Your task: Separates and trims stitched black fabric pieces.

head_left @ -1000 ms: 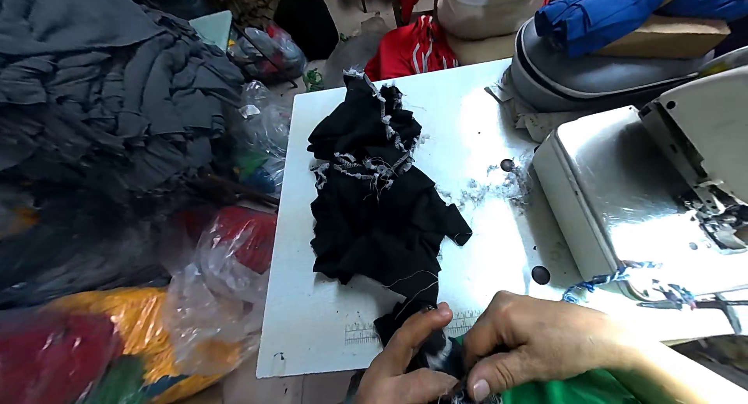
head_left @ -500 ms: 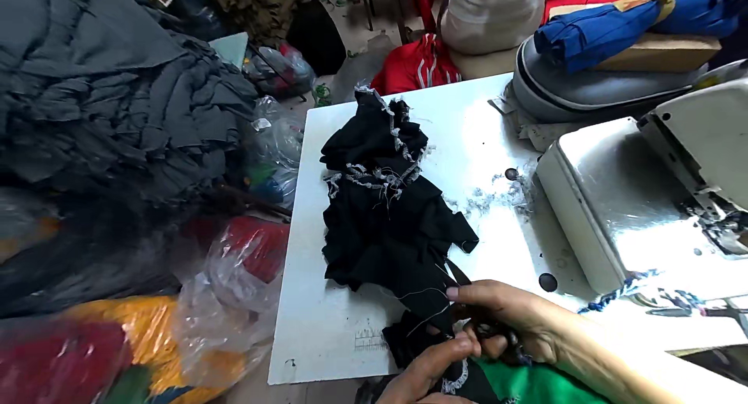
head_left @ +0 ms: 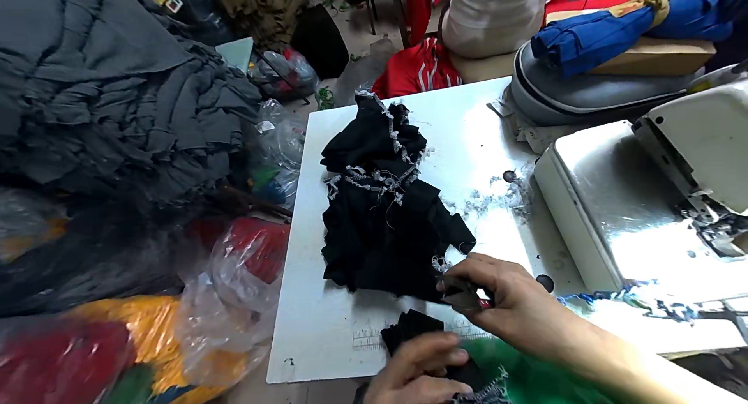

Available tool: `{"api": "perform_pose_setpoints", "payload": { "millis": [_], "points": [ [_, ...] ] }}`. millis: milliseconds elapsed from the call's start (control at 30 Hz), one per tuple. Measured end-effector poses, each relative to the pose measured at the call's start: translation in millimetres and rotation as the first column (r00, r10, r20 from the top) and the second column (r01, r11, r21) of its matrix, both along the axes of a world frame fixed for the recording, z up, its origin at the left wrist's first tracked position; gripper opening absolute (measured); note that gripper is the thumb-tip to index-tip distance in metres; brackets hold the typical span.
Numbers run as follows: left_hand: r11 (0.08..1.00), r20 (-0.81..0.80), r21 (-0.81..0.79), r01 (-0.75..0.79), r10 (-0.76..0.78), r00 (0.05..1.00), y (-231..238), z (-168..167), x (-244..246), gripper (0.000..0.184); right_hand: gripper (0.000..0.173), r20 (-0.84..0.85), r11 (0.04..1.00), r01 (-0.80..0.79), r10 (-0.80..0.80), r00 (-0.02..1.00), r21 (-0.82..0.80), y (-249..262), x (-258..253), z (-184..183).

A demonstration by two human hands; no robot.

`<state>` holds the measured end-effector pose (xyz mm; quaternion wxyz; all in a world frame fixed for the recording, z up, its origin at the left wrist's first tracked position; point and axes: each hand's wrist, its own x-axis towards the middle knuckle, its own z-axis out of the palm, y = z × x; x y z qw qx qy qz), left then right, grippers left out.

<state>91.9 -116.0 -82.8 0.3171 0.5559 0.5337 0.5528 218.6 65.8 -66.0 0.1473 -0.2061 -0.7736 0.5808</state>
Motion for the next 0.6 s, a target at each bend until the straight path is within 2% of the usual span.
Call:
{"api": "perform_pose_setpoints", "payload": {
  "millis": [33,67,133,233,333,433,533,600],
  "points": [
    [0.999,0.019,-0.011,-0.049,0.049,0.999,1.2,1.5,-0.9,0.01,0.021,-0.005,0.998,0.005,-0.005,1.0,0.065,1.0,1.1,-1.5],
    [0.996,0.036,-0.021,-0.09,0.09,0.995,3.5,3.1,-2.5,0.01,0.023,-0.002,0.999,-0.01,0.011,1.0,0.051,3.0,2.2,-0.4],
    [0.99,0.061,-0.05,-0.133,0.136,0.989,9.1,4.2,-5.1,0.011,0.027,0.014,0.991,-0.065,0.067,0.998,-0.116,7.0,4.4,5.2],
    [0.99,0.07,-0.071,-0.119,0.124,0.99,18.2,-4.1,-4.9,0.016,0.032,0.044,0.939,-0.072,0.092,0.995,-0.337,9.0,6.9,7.2],
    [0.991,0.081,-0.08,-0.108,0.115,0.99,21.4,-8.7,-2.8,0.018,0.034,0.035,0.913,-0.075,0.097,0.995,-0.401,8.8,10.9,7.9],
    [0.99,0.027,-0.083,-0.11,0.113,0.993,21.5,-7.5,-3.0,0.021,0.038,0.041,0.897,-0.049,0.075,0.996,-0.439,8.3,14.1,8.3],
    [0.989,0.008,-0.08,-0.127,0.128,0.992,20.1,-6.3,-2.9,0.02,0.044,0.06,0.798,-0.01,0.058,0.996,-0.603,5.5,15.6,4.3],
    [0.988,0.003,-0.077,-0.131,0.132,0.991,18.9,-5.8,-3.1,0.019,0.042,0.093,0.716,0.012,0.075,0.993,-0.698,5.0,17.9,-0.2]
  ]
}}
